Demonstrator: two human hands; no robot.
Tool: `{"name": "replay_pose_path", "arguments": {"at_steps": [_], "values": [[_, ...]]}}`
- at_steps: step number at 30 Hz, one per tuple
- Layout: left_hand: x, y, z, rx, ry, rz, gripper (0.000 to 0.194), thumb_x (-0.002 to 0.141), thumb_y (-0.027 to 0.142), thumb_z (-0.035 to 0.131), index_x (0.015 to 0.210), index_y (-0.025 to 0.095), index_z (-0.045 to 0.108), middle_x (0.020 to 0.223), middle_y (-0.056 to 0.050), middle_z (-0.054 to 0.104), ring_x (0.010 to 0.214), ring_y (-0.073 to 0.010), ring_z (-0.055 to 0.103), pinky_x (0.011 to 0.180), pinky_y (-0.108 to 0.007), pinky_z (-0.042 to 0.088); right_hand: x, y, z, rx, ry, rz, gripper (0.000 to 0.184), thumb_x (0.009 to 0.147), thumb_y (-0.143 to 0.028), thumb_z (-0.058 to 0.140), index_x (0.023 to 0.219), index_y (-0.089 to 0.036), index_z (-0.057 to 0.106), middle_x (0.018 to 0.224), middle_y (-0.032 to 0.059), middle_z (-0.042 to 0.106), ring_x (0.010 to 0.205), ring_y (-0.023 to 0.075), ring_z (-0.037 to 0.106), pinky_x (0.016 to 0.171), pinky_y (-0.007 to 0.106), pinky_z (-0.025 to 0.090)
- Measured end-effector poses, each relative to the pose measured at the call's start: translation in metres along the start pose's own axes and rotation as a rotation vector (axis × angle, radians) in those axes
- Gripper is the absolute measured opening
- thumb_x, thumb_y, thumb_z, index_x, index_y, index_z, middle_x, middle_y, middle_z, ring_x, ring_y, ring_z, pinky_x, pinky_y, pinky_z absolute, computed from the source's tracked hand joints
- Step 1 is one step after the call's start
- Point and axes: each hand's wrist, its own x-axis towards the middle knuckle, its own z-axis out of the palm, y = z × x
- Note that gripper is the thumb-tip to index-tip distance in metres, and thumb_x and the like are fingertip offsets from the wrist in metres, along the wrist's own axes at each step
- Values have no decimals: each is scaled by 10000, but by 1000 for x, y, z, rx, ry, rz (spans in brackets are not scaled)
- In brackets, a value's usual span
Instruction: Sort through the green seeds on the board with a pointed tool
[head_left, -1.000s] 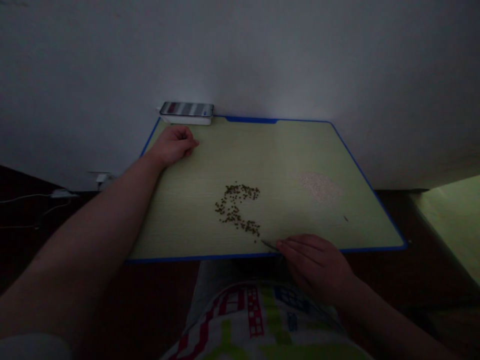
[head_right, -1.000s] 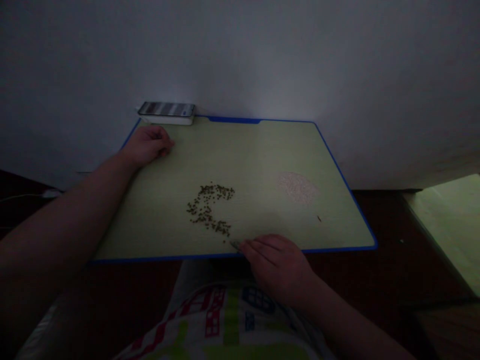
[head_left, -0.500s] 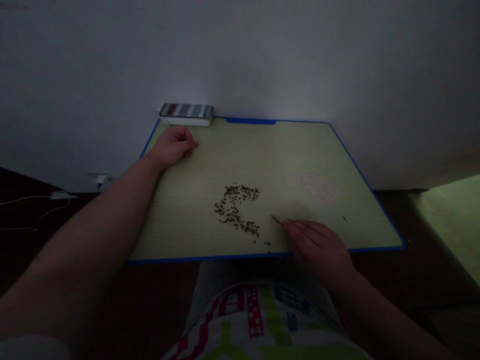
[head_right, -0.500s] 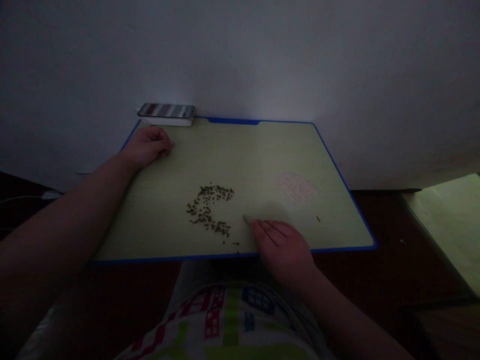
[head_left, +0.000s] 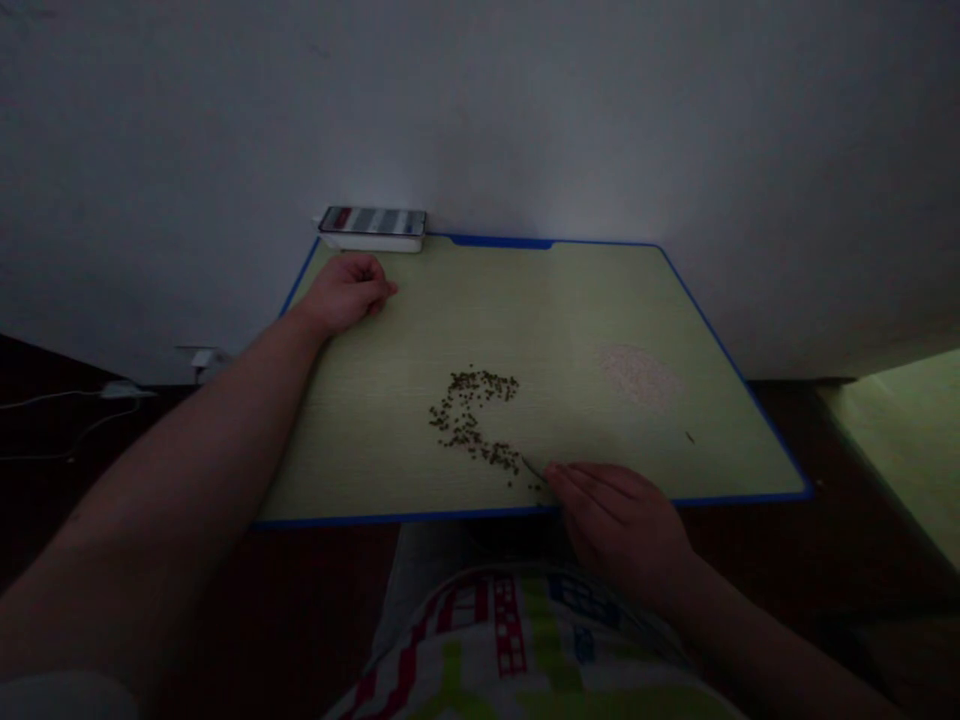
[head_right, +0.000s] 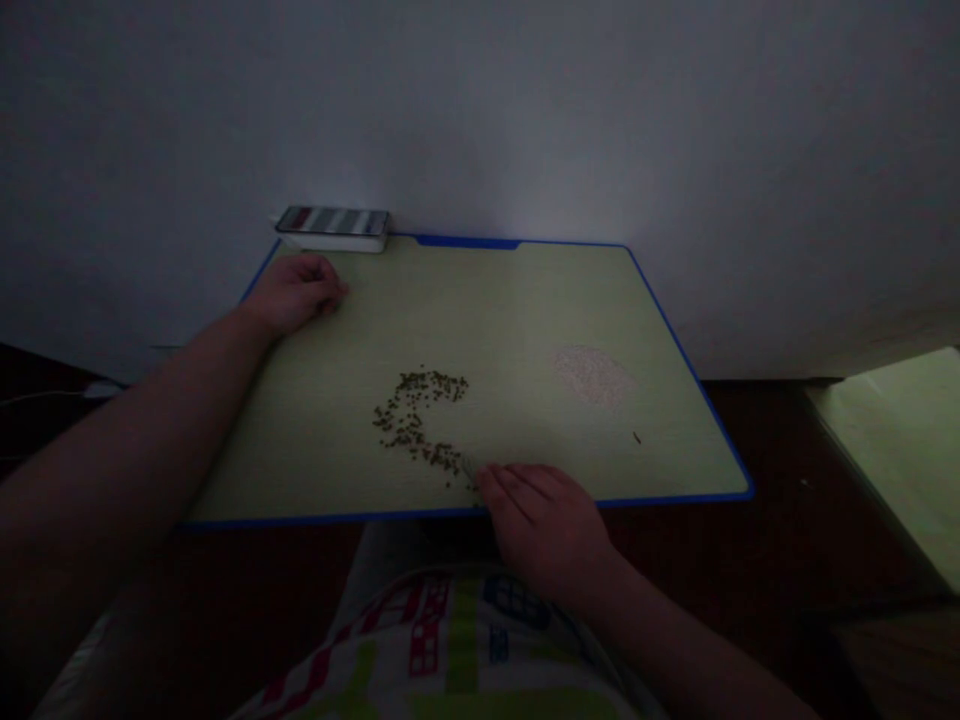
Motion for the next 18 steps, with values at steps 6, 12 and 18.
{"name": "replay_pose_path", "arguments": {"at_steps": [6, 12, 18], "values": [[0, -1, -1, -2, 4, 38, 230, 676, 250, 709, 578, 216, 503, 447, 27, 519, 417, -82, 402, 441, -249, 297, 8, 0, 6, -15, 5, 8, 307, 940, -67, 492, 1113, -113, 741, 979, 106, 822, 829, 209, 766, 746, 350, 652], [1, -3, -1, -13, 2, 44, 215, 681, 252, 705, 592, 217, 512, 444, 36, 510, 409, -78, 389, 436, -248, 284, 11, -1, 9, 13, -6, 5, 301, 941, -66, 508, 1119, -113, 745, 1001, 101, 822, 842, 212, 764, 766, 354, 645], [0, -1, -1, 0, -9, 2, 216, 695, 272, 703, 611, 222, 511, 452, 29, 510, 412, -91, 385, 444, -264, 281, 15, -2, 12, 12, -23, 10, 303, 944, -63, 496, 1114, -80, 746, 1000, 114, 820, 836, 221, 762, 757, 358, 643]]}}
